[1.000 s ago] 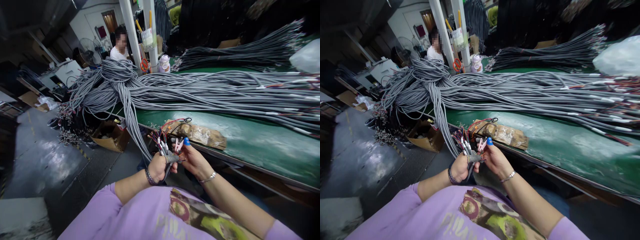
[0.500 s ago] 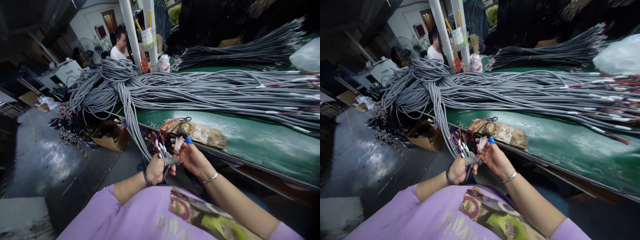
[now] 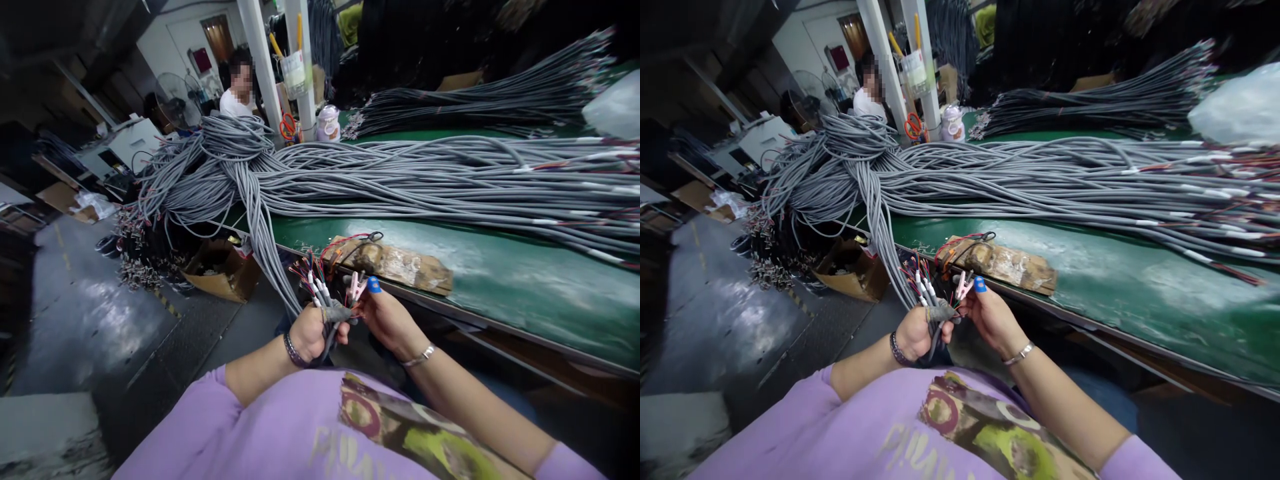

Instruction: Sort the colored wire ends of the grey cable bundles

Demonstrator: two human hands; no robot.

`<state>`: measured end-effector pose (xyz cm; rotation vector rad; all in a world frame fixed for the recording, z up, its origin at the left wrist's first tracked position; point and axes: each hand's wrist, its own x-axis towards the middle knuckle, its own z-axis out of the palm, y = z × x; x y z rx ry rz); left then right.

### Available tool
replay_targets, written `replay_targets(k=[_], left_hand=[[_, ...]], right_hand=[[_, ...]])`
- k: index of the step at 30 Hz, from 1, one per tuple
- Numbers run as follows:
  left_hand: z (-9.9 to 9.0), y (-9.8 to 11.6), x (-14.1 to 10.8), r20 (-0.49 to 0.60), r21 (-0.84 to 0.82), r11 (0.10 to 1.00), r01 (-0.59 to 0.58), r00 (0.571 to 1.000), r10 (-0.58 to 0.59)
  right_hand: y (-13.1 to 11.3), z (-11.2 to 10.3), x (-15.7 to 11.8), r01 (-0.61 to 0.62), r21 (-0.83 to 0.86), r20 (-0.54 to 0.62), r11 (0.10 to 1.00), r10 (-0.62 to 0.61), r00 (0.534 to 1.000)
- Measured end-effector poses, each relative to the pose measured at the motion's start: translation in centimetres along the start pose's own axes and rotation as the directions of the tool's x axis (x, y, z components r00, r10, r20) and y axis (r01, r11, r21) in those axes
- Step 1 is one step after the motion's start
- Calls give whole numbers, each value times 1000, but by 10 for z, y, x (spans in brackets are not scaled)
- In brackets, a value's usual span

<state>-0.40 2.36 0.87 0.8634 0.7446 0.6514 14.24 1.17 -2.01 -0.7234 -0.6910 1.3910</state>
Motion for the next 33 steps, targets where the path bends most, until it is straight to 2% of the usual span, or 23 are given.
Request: replay_targets(k=[2,4,6,9,11,16,20,24,29,33], left_hand=[[0,0,1,22,-5,1000,11,1000,-10],[0,0,2,49,-12,999,34,998,-33],[-2,1,4,74,-28,997,66,995,-64],[-6,3,7,103,-51,992,118,988,-113],[-8,5,8,121,-57,988,143,983,-136],[-8,7,9,157,-75,977,198,970,-185],[-9,6,11,155,-126,970,209,970,-189],[-10,4,14,158,-131,965,229,965,-208],[-11,3,14,145,-104,966,235,965,-219],[-11,-1,11,121,-83,983,163,981,-152]], right_hand=[[-2,5,1,-79,35,2,996,79,997],[-3,9,3,-106,42,-20,994,107,994],[-2,10,3,-45,-5,-58,999,45,997],[2,9,2,129,-208,-113,970,-154,982],[3,8,2,166,-263,-106,950,-200,974],[-1,11,4,-23,73,-34,997,25,999],[-2,8,8,-102,220,13,970,101,995],[1,5,10,-98,281,-11,955,106,994],[3,6,9,-99,275,-12,956,106,994],[1,5,6,-100,265,30,959,95,995]])
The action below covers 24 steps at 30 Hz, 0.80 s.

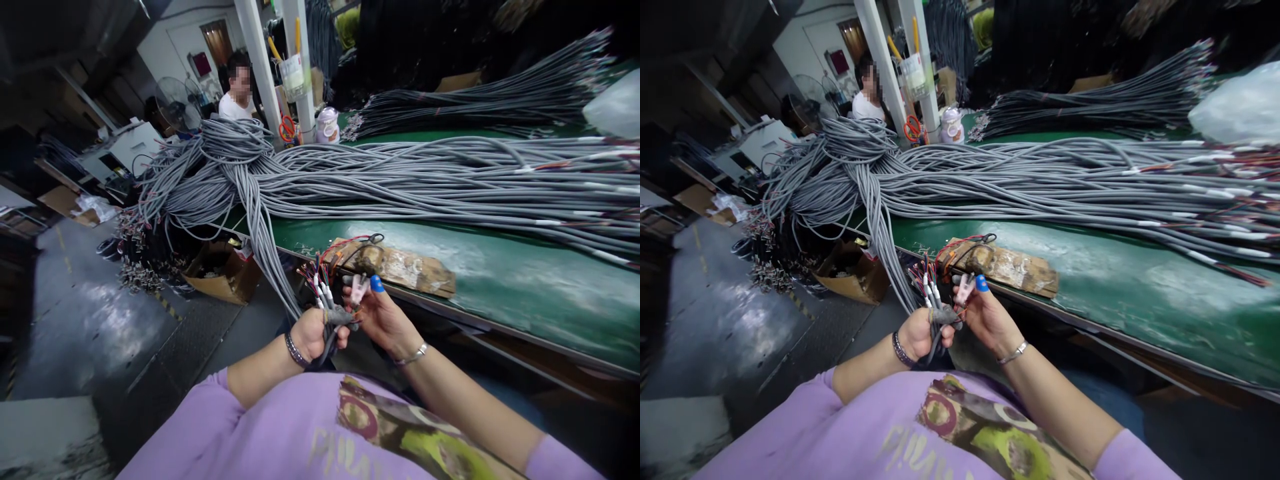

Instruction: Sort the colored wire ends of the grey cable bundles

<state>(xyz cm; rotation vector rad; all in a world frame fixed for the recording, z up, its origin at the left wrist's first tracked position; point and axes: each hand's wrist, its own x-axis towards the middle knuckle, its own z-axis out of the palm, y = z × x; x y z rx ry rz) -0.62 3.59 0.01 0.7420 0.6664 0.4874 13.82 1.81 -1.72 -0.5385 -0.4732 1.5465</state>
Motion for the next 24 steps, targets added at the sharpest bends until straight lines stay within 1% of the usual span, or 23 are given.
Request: replay_targets(k=[3,6,10,13,16,19,22,24], left_hand=[[0,-6,-5,-29,59,993,-106,994,108],[1,-13,-12,-65,117,974,-196,977,204],[2,-21,-18,-98,181,939,-292,945,312],[2,-25,-18,-111,223,916,-334,925,364],[2,-28,-17,-122,259,899,-353,911,393],[3,-29,-18,-132,291,888,-356,904,406],[5,-27,-21,-113,328,873,-360,903,414],[5,-26,-22,-63,366,859,-357,912,406]], right_hand=[[-3,-2,-3,-10,-24,27,1000,11,1000],[-5,-7,-8,-48,-79,64,996,53,997],[-8,-12,-22,-92,-261,160,961,137,978],[-13,-10,-33,-65,-431,183,900,158,970],[-21,-4,-39,-37,-584,167,811,165,972],[-27,2,-41,-25,-694,145,720,173,974],[-26,5,-41,35,-765,134,643,106,985],[-23,8,-42,75,-792,141,605,62,988]])
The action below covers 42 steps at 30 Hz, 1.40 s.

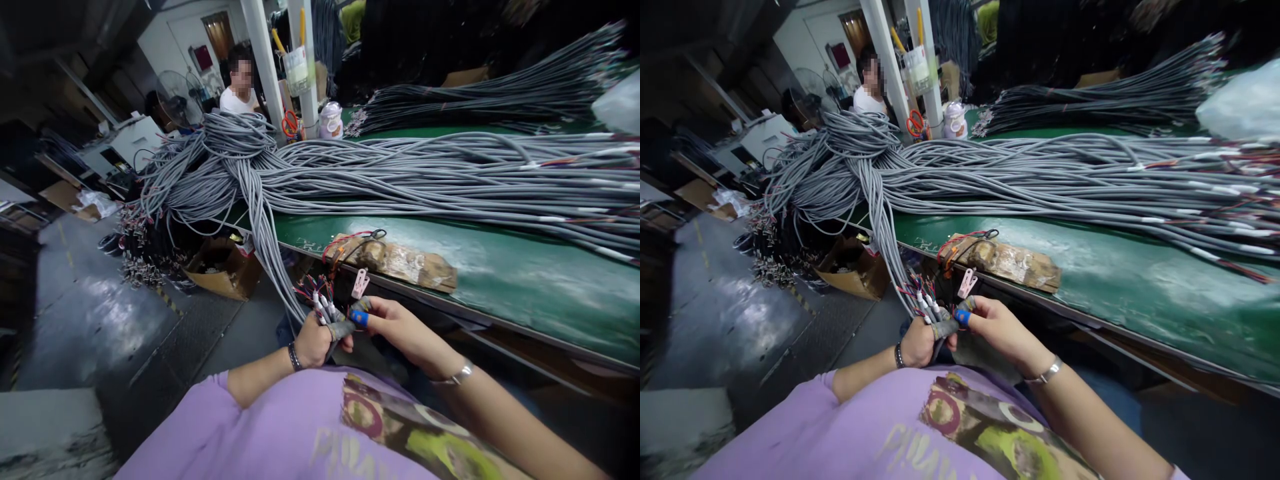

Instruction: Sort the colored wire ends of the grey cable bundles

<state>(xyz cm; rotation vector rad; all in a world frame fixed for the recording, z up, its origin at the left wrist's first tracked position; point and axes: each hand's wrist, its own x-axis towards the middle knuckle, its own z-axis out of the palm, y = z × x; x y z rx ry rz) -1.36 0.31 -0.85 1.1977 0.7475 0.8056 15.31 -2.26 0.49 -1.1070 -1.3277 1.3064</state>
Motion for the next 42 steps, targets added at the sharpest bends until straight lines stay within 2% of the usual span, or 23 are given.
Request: replay_targets(k=[4,9,16,20,25,27,29,30,32,34,35,36,37,39,41,42], left_hand=[[-3,-2,0,85,99,995,6,996,-14],[-2,-4,1,17,58,998,-39,999,38],[3,-1,2,-93,-61,997,-49,995,43],[1,0,5,-97,-106,993,-41,995,31],[-1,11,9,3,-153,988,-11,1000,11],[0,16,11,39,-147,989,13,999,-7],[1,20,13,45,-141,990,26,999,-19],[2,20,15,44,-139,990,30,999,-24],[3,20,18,39,-134,990,35,999,-30],[3,20,20,37,-124,991,43,999,-39],[3,19,21,38,-117,992,50,998,-46],[4,19,22,39,-111,992,59,998,-55],[4,20,23,39,-108,992,68,997,-64],[6,21,24,34,-104,991,84,996,-80],[8,21,25,26,-99,991,91,996,-89],[9,21,26,26,-93,991,94,995,-92]], right_hand=[[-2,11,-3,8,-9,3,1000,-8,1000],[1,18,-3,29,69,-108,997,-22,994],[18,14,0,68,101,-205,993,-46,978],[21,9,0,40,169,-180,985,-9,984],[21,-7,13,-64,464,-164,884,157,974],[20,-10,21,-128,529,-85,839,203,976],[17,-10,28,-138,532,-9,835,169,986],[16,-9,30,-94,515,-24,852,124,992],[15,-6,33,56,404,-186,913,23,982],[15,-3,33,169,223,-383,960,-73,921],[15,-2,34,189,162,-434,969,-102,895],[15,-2,34,188,153,-435,970,-105,894],[14,-1,35,174,197,-396,965,-84,914],[14,0,38,126,360,-261,924,-30,965],[14,0,41,88,485,-162,870,-10,987],[14,0,43,88,517,-149,851,-12,989]])
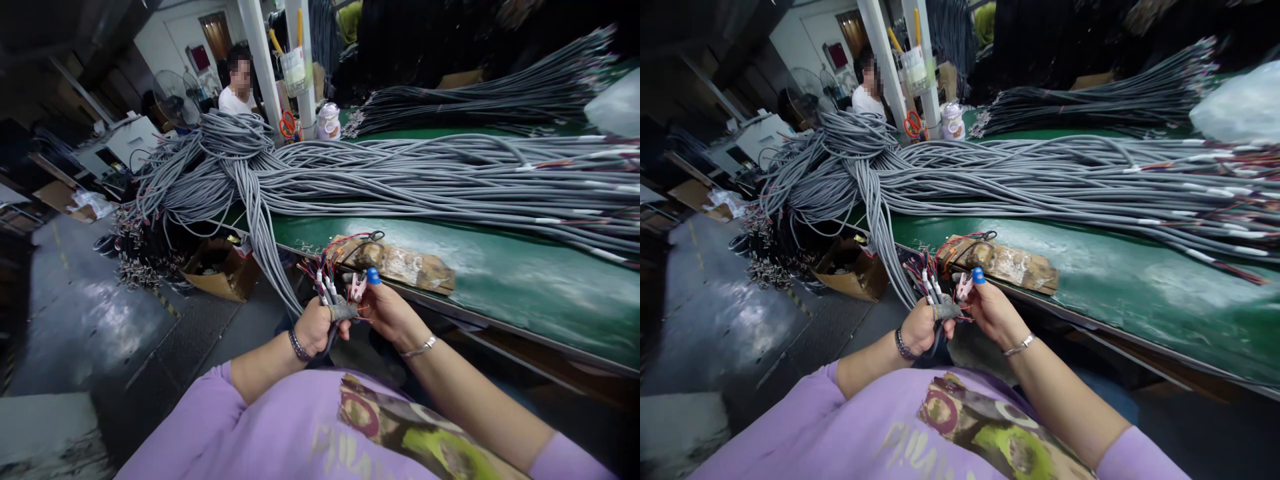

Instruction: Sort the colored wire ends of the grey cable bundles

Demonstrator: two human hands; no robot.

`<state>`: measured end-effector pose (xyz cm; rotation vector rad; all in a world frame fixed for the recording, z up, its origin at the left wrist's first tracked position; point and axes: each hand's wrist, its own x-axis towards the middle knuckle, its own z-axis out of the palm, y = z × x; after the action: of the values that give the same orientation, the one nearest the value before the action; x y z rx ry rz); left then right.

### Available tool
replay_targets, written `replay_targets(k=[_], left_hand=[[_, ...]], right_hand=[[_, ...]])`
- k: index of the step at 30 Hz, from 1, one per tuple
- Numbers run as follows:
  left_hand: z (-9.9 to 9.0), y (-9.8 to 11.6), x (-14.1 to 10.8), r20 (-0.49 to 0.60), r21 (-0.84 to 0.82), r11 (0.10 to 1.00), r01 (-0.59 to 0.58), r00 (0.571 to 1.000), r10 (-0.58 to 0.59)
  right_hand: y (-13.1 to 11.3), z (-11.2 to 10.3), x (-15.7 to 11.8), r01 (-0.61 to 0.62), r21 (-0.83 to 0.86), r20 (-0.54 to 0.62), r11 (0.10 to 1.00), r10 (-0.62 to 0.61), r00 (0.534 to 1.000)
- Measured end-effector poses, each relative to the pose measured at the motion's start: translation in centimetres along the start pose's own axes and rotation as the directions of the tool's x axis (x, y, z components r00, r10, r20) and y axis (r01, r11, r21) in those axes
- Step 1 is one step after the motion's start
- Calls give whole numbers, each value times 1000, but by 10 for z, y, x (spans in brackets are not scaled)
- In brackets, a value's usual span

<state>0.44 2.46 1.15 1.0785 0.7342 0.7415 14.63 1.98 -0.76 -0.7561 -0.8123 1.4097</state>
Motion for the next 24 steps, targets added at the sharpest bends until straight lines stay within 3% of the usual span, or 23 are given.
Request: replay_targets(k=[9,16,24], left_hand=[[-1,-4,2,-5,36,999,-6,1000,7],[-3,-10,-13,-6,48,996,-71,997,72],[1,-16,-16,-111,-30,981,-194,976,190]], right_hand=[[1,4,-2,-54,133,-33,990,59,998],[-1,1,-9,-121,156,28,980,118,993],[3,-4,-6,-84,132,-14,988,86,996]])
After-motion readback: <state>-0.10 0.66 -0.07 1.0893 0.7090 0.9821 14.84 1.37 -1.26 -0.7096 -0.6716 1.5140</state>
